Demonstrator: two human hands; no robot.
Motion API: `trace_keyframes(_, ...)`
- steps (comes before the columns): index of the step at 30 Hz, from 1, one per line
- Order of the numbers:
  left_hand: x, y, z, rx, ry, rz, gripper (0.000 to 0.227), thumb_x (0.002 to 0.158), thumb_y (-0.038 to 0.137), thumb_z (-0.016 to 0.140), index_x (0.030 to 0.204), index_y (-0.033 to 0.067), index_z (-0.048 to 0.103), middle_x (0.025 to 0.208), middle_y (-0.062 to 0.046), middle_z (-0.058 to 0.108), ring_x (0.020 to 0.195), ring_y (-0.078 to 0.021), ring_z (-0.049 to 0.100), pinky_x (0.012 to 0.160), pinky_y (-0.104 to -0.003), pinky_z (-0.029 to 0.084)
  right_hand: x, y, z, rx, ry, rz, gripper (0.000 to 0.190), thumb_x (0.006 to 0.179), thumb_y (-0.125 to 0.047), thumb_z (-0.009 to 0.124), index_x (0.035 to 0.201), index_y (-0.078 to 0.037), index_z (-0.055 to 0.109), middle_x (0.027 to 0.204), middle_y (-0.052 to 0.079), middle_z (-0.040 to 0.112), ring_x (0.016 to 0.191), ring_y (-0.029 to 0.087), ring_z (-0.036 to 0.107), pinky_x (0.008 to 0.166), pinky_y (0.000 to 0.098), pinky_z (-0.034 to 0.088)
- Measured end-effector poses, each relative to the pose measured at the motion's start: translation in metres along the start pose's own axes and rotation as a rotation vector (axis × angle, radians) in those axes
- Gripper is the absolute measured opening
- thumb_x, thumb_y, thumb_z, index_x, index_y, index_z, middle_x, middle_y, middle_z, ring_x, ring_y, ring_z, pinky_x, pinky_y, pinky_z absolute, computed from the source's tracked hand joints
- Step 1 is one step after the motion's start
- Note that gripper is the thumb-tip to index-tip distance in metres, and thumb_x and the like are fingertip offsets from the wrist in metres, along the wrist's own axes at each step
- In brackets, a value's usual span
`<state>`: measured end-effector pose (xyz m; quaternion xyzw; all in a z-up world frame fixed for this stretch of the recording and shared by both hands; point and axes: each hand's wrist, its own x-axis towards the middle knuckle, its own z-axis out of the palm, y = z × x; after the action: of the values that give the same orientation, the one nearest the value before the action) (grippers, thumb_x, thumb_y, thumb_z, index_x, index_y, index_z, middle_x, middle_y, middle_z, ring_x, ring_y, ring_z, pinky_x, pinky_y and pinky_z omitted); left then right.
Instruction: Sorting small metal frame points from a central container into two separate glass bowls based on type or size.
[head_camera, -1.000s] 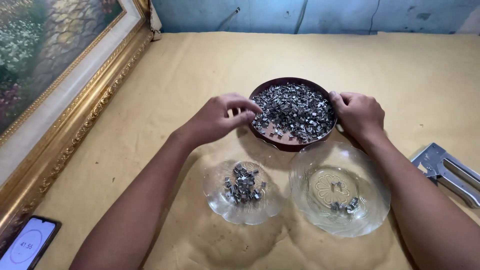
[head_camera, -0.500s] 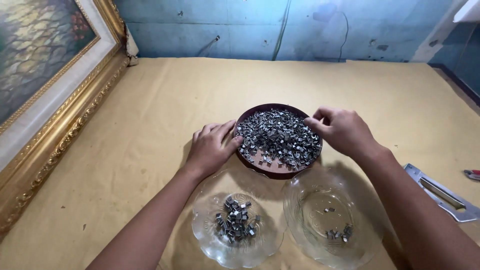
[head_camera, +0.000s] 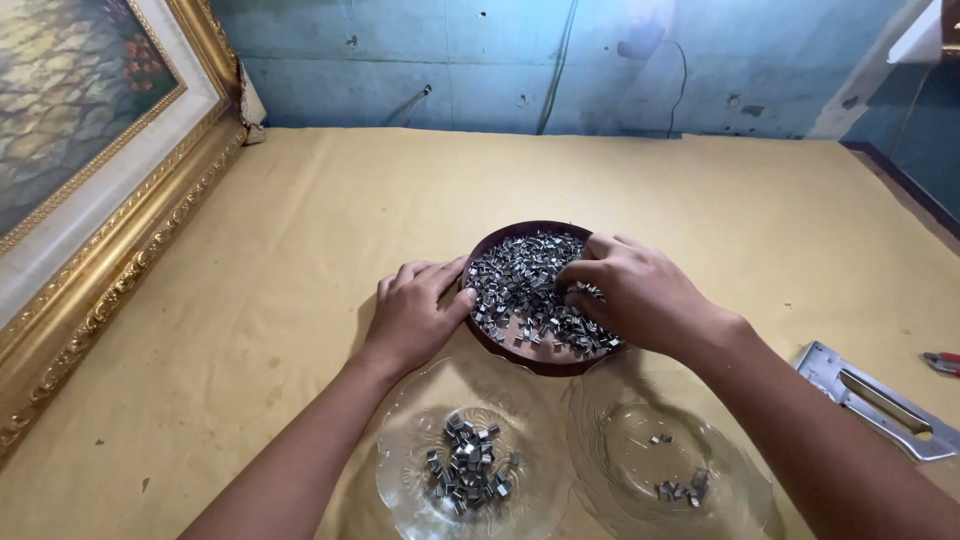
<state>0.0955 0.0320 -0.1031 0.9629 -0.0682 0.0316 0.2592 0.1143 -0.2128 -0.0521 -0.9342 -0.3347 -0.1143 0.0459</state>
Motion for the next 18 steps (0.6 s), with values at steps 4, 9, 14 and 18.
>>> trace_keyframes(4, 0.0, 0.0, -0.001, -0.012, 0.011, 0.004, 0.051, 0.084, 0.053, 0.034, 0.129, 0.0305, 0.041, 0.125, 0.005, 0.048, 0.121, -0.0183, 0.035, 0.102, -0.044, 0.021, 0.026, -0.019, 0.005, -0.002, -0.035, -0.09, 0.011, 0.073, -0.037, 0.061, 0.08, -0.029, 0.065, 0.078, -0.001, 0.053, 0.081, 0.022, 0.053, 0.068, 0.0345, 0.047)
trace_keyframes(9, -0.001, 0.001, -0.003, -0.019, 0.007, 0.003, 0.051, 0.084, 0.053, 0.034, 0.129, 0.0287, 0.042, 0.125, 0.004, 0.048, 0.121, -0.0179, 0.035, 0.102, -0.044, 0.021, 0.046, -0.023, 0.016, -0.136, -0.205, -0.063, 0.018, 0.064, -0.052, 0.062, 0.068, -0.035, 0.067, 0.072, -0.007, 0.055, 0.081, 0.016, 0.055, 0.061, 0.0323, 0.044)
trace_keyframes(14, -0.001, 0.0, -0.003, -0.02, 0.001, 0.009, 0.051, 0.085, 0.052, 0.034, 0.129, 0.0282, 0.042, 0.126, 0.004, 0.048, 0.121, -0.0187, 0.035, 0.102, -0.045, 0.021, 0.048, -0.027, 0.026, -0.175, -0.186, -0.043, 0.019, 0.063, -0.052, 0.062, 0.063, -0.034, 0.067, 0.066, -0.008, 0.056, 0.074, 0.016, 0.057, 0.054, 0.0324, 0.044)
trace_keyframes(18, -0.001, 0.0, -0.001, -0.018, 0.004, 0.006, 0.051, 0.085, 0.052, 0.033, 0.129, 0.0294, 0.041, 0.125, 0.004, 0.049, 0.121, -0.0191, 0.036, 0.102, -0.045, 0.021, 0.045, -0.033, 0.013, -0.058, -0.257, 0.052, 0.015, 0.059, -0.047, 0.064, 0.061, -0.032, 0.068, 0.062, -0.006, 0.06, 0.072, 0.018, 0.062, 0.057, 0.0344, 0.049)
